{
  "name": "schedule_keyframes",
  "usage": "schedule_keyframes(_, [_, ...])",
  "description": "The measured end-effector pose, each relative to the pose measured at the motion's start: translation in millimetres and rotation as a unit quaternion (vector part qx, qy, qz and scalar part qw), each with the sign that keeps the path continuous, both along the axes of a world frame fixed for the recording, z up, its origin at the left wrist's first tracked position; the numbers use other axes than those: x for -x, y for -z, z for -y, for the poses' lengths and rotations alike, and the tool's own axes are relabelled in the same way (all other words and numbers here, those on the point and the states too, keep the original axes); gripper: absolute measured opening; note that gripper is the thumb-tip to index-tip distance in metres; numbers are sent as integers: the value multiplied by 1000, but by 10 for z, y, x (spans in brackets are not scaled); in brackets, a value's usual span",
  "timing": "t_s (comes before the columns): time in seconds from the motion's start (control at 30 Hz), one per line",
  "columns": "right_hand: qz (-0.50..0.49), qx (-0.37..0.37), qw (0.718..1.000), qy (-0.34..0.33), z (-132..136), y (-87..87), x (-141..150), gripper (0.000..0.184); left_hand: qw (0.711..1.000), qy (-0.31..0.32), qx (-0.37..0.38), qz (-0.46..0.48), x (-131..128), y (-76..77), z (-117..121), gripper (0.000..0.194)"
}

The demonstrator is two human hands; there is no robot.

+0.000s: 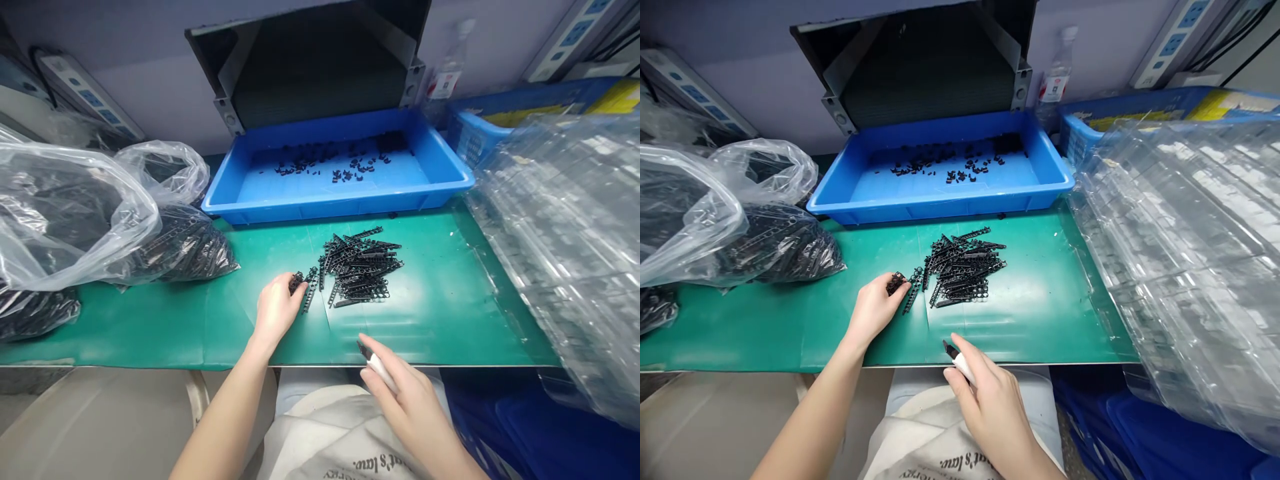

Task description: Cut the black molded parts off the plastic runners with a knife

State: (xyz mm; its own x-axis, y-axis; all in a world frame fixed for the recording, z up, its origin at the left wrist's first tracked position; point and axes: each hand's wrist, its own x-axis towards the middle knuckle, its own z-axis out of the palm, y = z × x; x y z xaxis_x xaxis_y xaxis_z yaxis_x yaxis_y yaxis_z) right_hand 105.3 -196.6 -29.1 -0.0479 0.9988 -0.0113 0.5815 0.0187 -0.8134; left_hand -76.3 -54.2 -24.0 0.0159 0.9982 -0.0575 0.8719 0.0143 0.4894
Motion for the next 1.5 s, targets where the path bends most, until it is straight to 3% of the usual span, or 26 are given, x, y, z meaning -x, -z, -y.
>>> schedule_keyframes(0.13, [-31, 34, 998, 38, -42, -23, -14, 36, 999, -1, -38, 19, -10, -75, 149, 16])
schedule_keyframes(0.23, [-52, 47, 997, 43, -104, -77, -6, 40, 988, 42, 19, 145, -77, -191, 414, 13])
schedule_keyframes(0.33, [-67, 26, 997, 2, -151, -137, 20, 42, 937, 76, 172, 294, -165, -266, 671, 6])
schedule_keyframes(0.4, [-50, 7, 998, -28, -156, -166, 37, 39, 897, 74, 231, 369, -203, -260, 778, 4])
schedule_keyframes(0.57, [47, -39, 997, -51, -104, -208, 40, 37, 824, 25, 281, 491, -215, -129, 848, 18])
schedule_keyframes(0.67, [96, -75, 991, -47, -79, -232, 28, 37, 799, 12, 309, 515, -211, -87, 856, 22])
schedule_keyframes(0.87, [153, -117, 980, -46, -64, -254, 33, 38, 798, -3, 290, 529, -225, -98, 912, 26])
schedule_keyframes(1.13, [117, -122, 985, -46, -47, -247, 36, 37, 745, -6, 331, 579, -241, -112, 920, 31])
schedule_keyframes(1.3, [123, -116, 985, -41, -43, -240, 31, 38, 751, -2, 328, 573, -248, -122, 942, 30])
schedule_keyframes(1.5, [132, -133, 982, -27, -24, -252, 68, 38, 781, 9, 297, 549, -255, -106, 959, 24])
